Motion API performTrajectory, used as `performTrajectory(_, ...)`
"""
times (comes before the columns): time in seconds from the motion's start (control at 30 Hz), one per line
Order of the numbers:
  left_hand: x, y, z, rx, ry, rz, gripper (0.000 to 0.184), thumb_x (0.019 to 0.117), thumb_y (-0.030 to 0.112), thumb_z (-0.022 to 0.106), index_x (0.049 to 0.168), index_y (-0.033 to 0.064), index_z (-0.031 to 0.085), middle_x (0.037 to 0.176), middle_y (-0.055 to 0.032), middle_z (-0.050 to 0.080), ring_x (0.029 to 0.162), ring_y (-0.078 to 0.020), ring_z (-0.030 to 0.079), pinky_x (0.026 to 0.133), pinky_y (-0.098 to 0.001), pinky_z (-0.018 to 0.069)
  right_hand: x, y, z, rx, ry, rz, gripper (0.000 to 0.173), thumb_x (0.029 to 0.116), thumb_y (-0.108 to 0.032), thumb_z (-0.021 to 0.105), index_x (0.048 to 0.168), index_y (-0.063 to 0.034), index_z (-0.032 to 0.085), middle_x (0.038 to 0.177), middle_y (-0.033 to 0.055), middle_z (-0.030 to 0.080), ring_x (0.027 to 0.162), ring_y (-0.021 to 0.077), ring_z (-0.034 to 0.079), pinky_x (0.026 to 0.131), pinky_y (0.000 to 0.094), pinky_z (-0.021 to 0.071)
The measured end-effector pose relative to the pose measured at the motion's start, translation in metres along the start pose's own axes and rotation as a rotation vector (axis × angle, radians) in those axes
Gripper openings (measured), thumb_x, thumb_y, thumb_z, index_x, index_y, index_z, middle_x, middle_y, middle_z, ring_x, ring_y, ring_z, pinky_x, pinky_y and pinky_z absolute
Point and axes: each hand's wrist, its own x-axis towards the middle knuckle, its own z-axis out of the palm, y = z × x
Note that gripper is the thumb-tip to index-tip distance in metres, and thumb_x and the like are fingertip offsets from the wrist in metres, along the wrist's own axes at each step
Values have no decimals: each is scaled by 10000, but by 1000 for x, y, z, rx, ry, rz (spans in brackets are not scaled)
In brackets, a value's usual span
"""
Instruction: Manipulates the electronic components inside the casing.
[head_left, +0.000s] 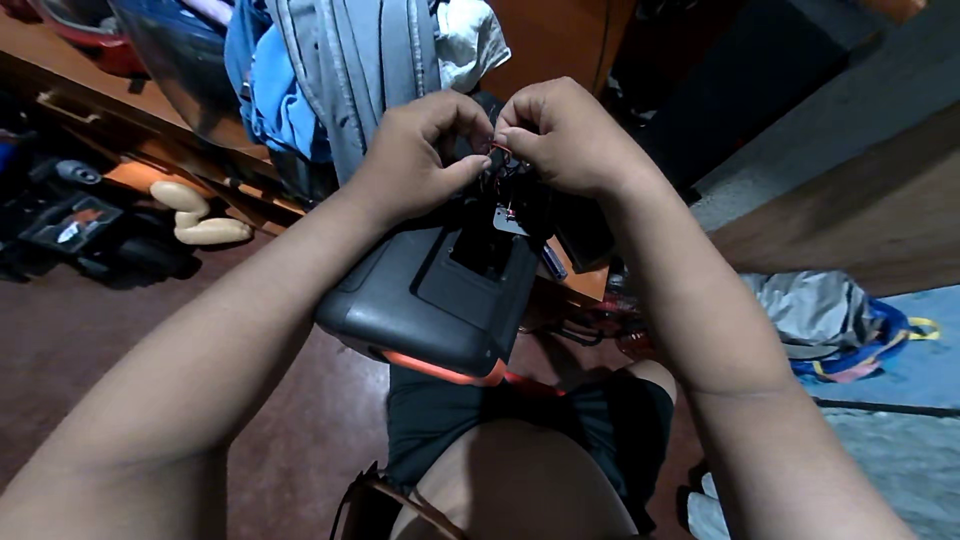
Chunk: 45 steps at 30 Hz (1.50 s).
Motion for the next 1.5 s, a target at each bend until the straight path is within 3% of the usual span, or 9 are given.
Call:
performTrajectory(0.23, 2, 1, 1, 182, -11, 22, 163, 1001, 154, 619, 1035, 34, 724, 1020, -129, 729, 987, -215, 674, 958, -405, 500, 4, -1, 7, -215, 43, -16, 193, 1058, -219, 526, 1025, -114, 684, 940, 22, 676, 914, 151, 628, 920, 517, 411)
performTrajectory(0.47, -2, -3, 1, 16, 42, -55, 123, 994, 106, 628, 1024, -5, 671, 1038, -109, 707, 906, -63, 660, 844, -222, 541, 10, -6, 14, -305, 78, -5, 217, 1075, -223, 489, 1066, -100, 668, 1029, 56, 685, 1042, 196, 631, 1002, 560, 359)
performTrajectory(0.53, -3, -4, 0, 4, 41, -68, 123, 992, 111, 632, 1024, -2, 669, 1043, -102, 706, 906, -56, 659, 841, -216, 543, 12, -5, 16, -314, 87, -14, 209, 1071, -222, 495, 1072, -102, 666, 1050, 53, 684, 1063, 196, 625, 1008, 556, 350)
performTrajectory(0.63, -3, -3, -1, -14, 33, -125, 151, 979, 138, 650, 1072, 20, 643, 994, -52, 665, 774, -22, 584, 723, -185, 504, 12, -3, 15, -312, 80, -29, 205, 1072, -237, 505, 1098, -109, 663, 1062, 47, 687, 1073, 196, 625, 1018, 559, 345)
performTrajectory(0.8, -1, 1, 0, -72, 37, -216, 318, 937, 142, 707, 1168, 38, 515, 982, -34, 664, 765, -37, 607, 713, -204, 527, 3, 0, 13, -248, 129, -95, 208, 1025, -245, 592, 1197, -137, 639, 1113, 20, 701, 1106, 187, 635, 1038, 599, 351)
performTrajectory(0.93, 1, 3, 3, -12, 67, -178, 320, 919, 175, 723, 1093, 35, 494, 935, -41, 659, 795, -52, 615, 735, -222, 522, -6, -3, 24, -298, 236, -143, 316, 945, -480, 649, 1023, -183, 722, 1039, 13, 650, 1076, 207, 587, 1000, 568, 326)
performTrajectory(1.1, -1, 1, 2, -48, 71, -121, 338, 915, 157, 750, 1092, 47, 485, 953, -40, 674, 749, -50, 573, 687, -212, 479, -3, -1, 23, -330, 208, -82, 204, 1021, -317, 598, 1041, -166, 734, 1075, 13, 690, 1119, 198, 611, 1027, 584, 327)
performTrajectory(1.27, -2, -3, 1, -230, 79, -113, 319, 956, 124, 677, 1206, 16, 510, 1019, -49, 672, 837, -74, 639, 758, -243, 545, -1, 9, 21, -190, 225, -147, 145, 996, -242, 642, 1021, -148, 749, 1050, -10, 729, 1054, 153, 652, 1021, 587, 359)
performTrajectory(1.5, -1, -4, 1, -222, 107, -32, 290, 967, 61, 628, 1209, 20, 473, 1000, -47, 695, 834, -77, 655, 751, -245, 548, -1, 14, 24, -164, 242, -217, 126, 991, -212, 643, 1011, -153, 752, 1058, -17, 733, 1061, 147, 648, 1019, 586, 346)
